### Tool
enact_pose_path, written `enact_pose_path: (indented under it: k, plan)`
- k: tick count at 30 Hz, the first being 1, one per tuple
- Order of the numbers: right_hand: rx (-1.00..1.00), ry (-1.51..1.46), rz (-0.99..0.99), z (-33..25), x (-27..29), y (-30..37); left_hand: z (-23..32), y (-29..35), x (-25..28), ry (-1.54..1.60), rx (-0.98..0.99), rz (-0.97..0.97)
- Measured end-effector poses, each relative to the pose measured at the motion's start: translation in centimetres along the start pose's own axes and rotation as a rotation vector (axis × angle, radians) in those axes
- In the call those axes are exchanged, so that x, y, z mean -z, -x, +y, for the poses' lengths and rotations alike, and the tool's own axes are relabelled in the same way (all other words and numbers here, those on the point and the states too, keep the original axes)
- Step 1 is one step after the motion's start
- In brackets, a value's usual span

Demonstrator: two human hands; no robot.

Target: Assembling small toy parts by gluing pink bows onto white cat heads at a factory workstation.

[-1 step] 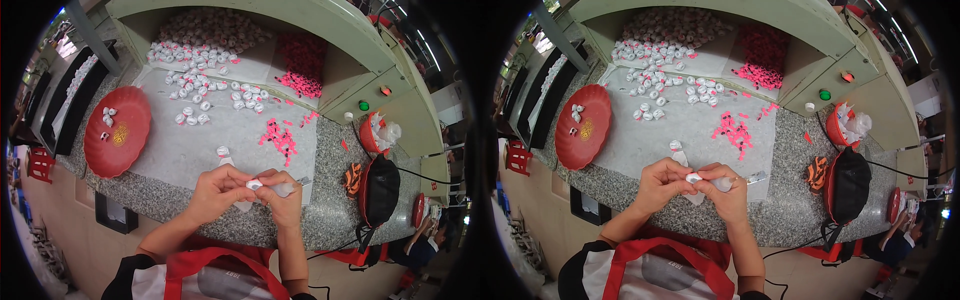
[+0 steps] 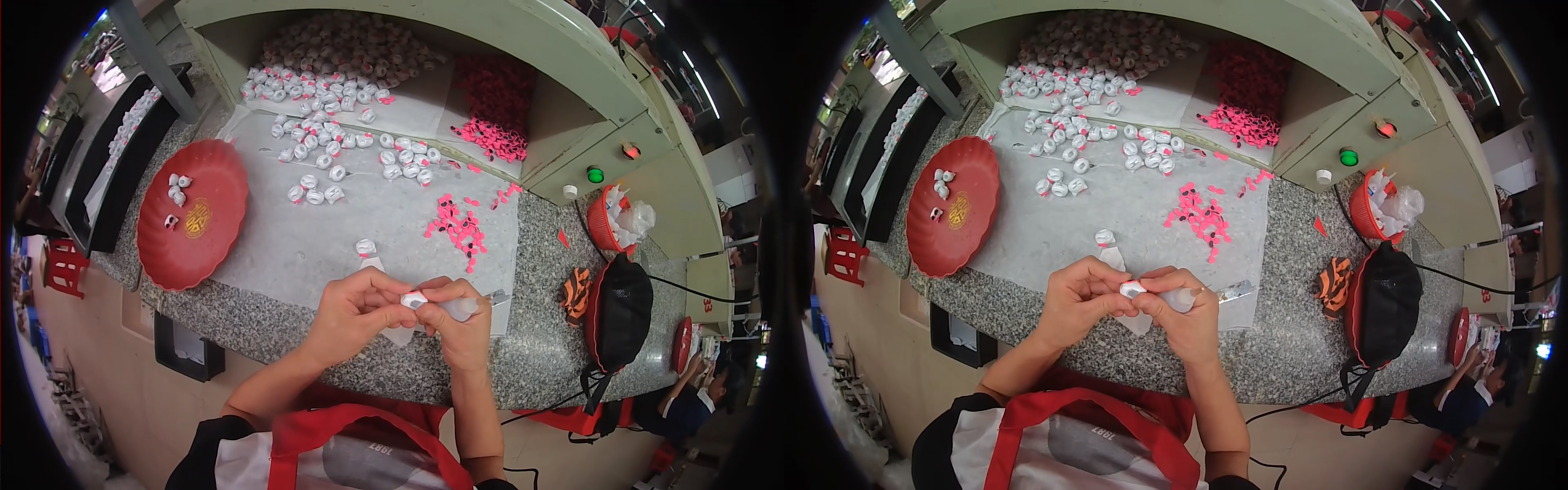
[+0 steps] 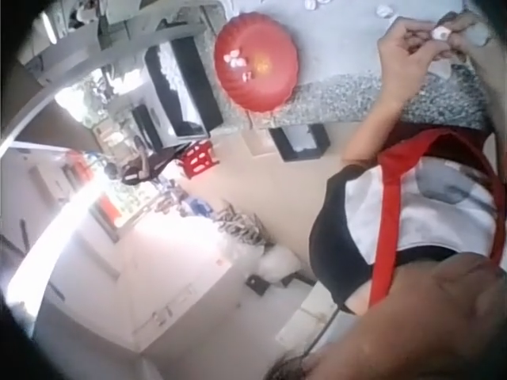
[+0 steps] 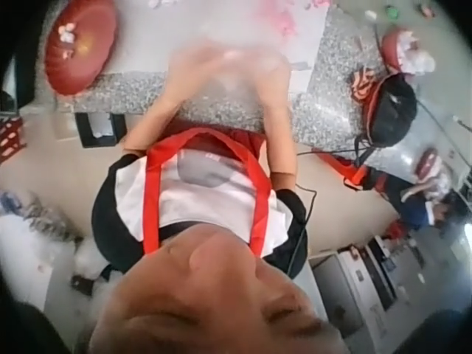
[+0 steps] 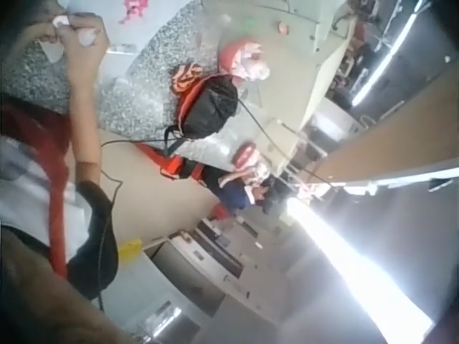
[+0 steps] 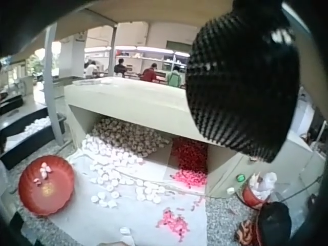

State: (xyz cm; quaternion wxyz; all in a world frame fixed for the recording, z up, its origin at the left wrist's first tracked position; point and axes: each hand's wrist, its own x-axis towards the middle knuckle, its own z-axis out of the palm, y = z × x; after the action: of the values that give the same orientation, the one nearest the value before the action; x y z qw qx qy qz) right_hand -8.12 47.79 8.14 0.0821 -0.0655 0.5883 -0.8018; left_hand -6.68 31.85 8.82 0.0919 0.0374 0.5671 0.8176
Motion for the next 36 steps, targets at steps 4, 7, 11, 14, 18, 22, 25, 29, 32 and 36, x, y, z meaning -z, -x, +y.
enact_pose_path:
  k: [4,7,11,14,18,22,25,29,32,36]
  plan:
    - [-0.167,0.012,0.097,0.6,-2.5,-0.4,0.6,-0.1,1.3,0.085,0.026,0.112]
    - [-0.151,0.057,0.088,1.5,-4.2,-1.3,0.6,0.4,3.7,0.061,0.126,0.151]
    - [-0.043,0.258,0.06,2.2,-5.3,-1.8,2.4,0.9,7.2,-0.262,-0.112,0.424]
    - [-0.142,0.3,0.178,-0.1,-4.0,-1.1,4.8,0.5,12.8,-0.888,-0.43,0.79]
    - [-0.09,0.258,0.229,-0.4,-3.2,-0.6,3.7,-3.2,9.8,-1.427,-0.47,0.648]
    - [-0.015,0.326,0.196,-0.4,-2.1,0.6,-0.5,-5.4,5.2,-1.404,-0.421,0.188]
    - [-0.014,0.25,0.211,-0.5,-0.9,1.0,-1.8,-5.8,4.9,-1.612,-0.359,0.074]
    - [0.004,0.153,0.164,-0.6,-0.9,0.9,-1.7,-4.9,4.2,-1.46,-0.383,0.101]
    - [0.011,0.115,0.199,-0.7,-0.8,0.6,-1.5,-3.4,3.2,-1.367,-0.406,0.07]
    - [0.006,0.094,0.228,-0.6,-1.1,0.5,-2.1,-2.3,4.3,-1.395,-0.42,0.01]
